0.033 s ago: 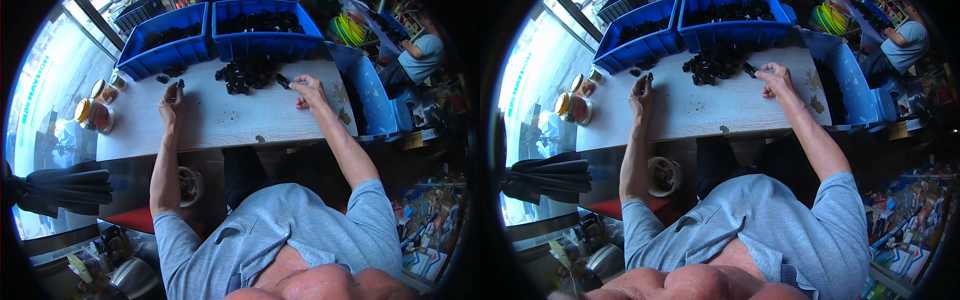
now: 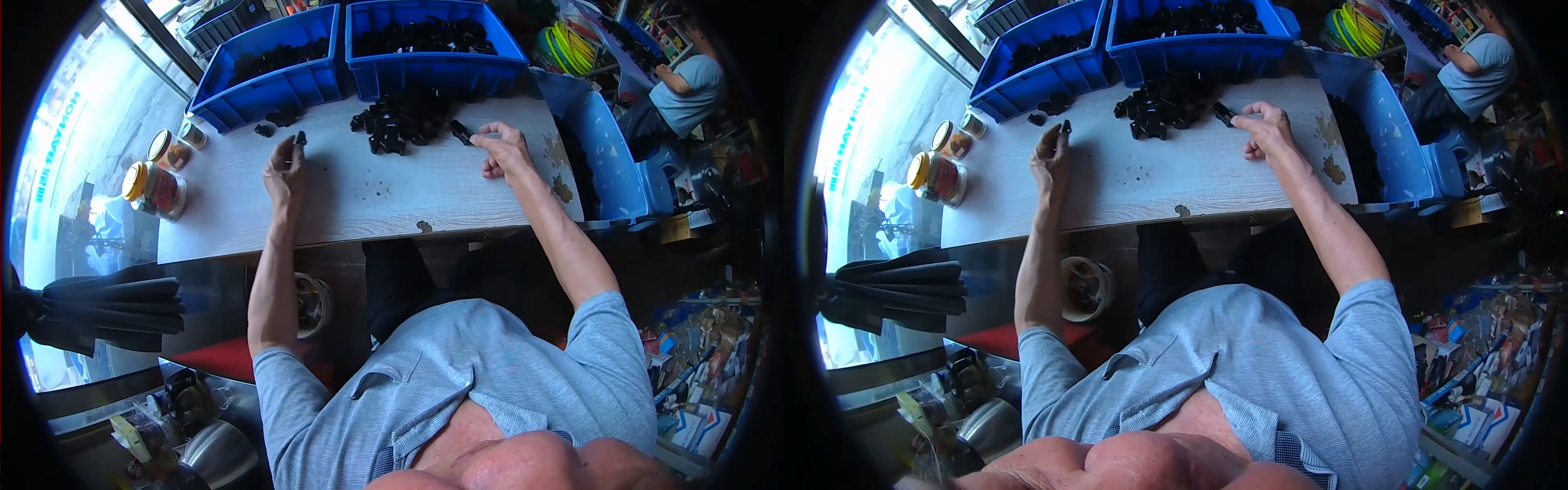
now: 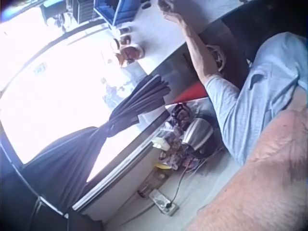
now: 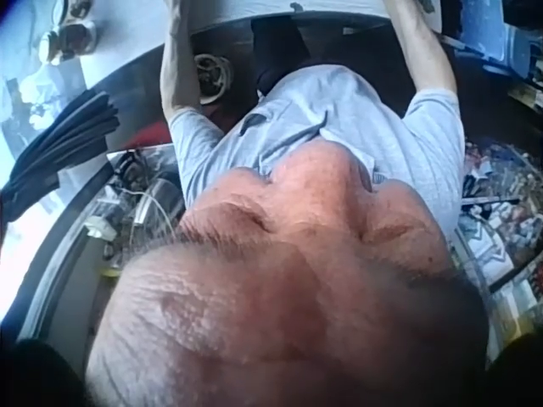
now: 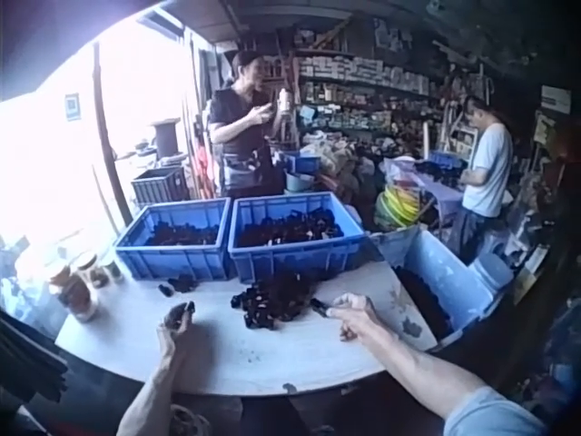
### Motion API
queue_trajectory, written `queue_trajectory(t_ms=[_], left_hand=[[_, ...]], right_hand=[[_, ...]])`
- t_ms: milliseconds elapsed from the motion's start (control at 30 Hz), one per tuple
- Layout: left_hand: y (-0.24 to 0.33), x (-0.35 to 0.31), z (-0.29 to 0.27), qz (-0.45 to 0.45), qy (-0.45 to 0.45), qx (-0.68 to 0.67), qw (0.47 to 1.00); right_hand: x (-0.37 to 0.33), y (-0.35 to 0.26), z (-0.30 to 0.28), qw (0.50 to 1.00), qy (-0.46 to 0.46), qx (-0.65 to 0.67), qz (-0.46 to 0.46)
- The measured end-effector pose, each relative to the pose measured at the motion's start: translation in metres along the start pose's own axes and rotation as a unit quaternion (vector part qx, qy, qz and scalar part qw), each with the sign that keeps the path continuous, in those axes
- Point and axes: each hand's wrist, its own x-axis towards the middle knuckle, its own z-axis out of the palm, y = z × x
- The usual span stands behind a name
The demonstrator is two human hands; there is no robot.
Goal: Assemble small black plastic components by hand at a workstation.
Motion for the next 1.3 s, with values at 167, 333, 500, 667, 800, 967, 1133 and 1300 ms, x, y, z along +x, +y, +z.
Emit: queue_trajectory(t_ms=[167,333,500,667,800,967,1133,1300], left_hand=[[0.042,-0.054,0.034,-0.024,-0.071,-0.212,0.974],[0.072,-0.088,0.055,-0.048,-0.113,-0.281,0.952],[0.087,-0.093,0.061,-0.036,-0.125,-0.240,0.962],[0.085,-0.095,0.059,-0.041,-0.142,-0.222,0.964],[0.082,-0.097,0.061,0.000,-0.156,-0.175,0.972],[0.091,-0.095,0.059,0.029,-0.166,-0.110,0.980],[0.108,-0.086,0.075,0.174,-0.150,-0.052,0.972],[0.121,-0.079,0.094,0.273,-0.181,0.031,0.944]], right_hand=[[-0.002,-0.003,0.010,0.997,-0.030,-0.064,0.029],[-0.028,-0.014,0.030,0.988,-0.087,-0.111,0.060],[-0.019,-0.009,0.024,0.996,-0.063,-0.068,0.007],[-0.006,-0.015,0.027,0.994,-0.025,-0.093,-0.043],[0.002,-0.017,0.032,0.984,-0.056,-0.171,-0.018],[0.005,-0.013,0.030,0.975,-0.070,-0.211,-0.011],[-0.018,-0.013,0.033,0.976,-0.120,-0.180,-0.020],[-0.031,-0.016,0.033,0.968,-0.167,-0.187,-0.010]])
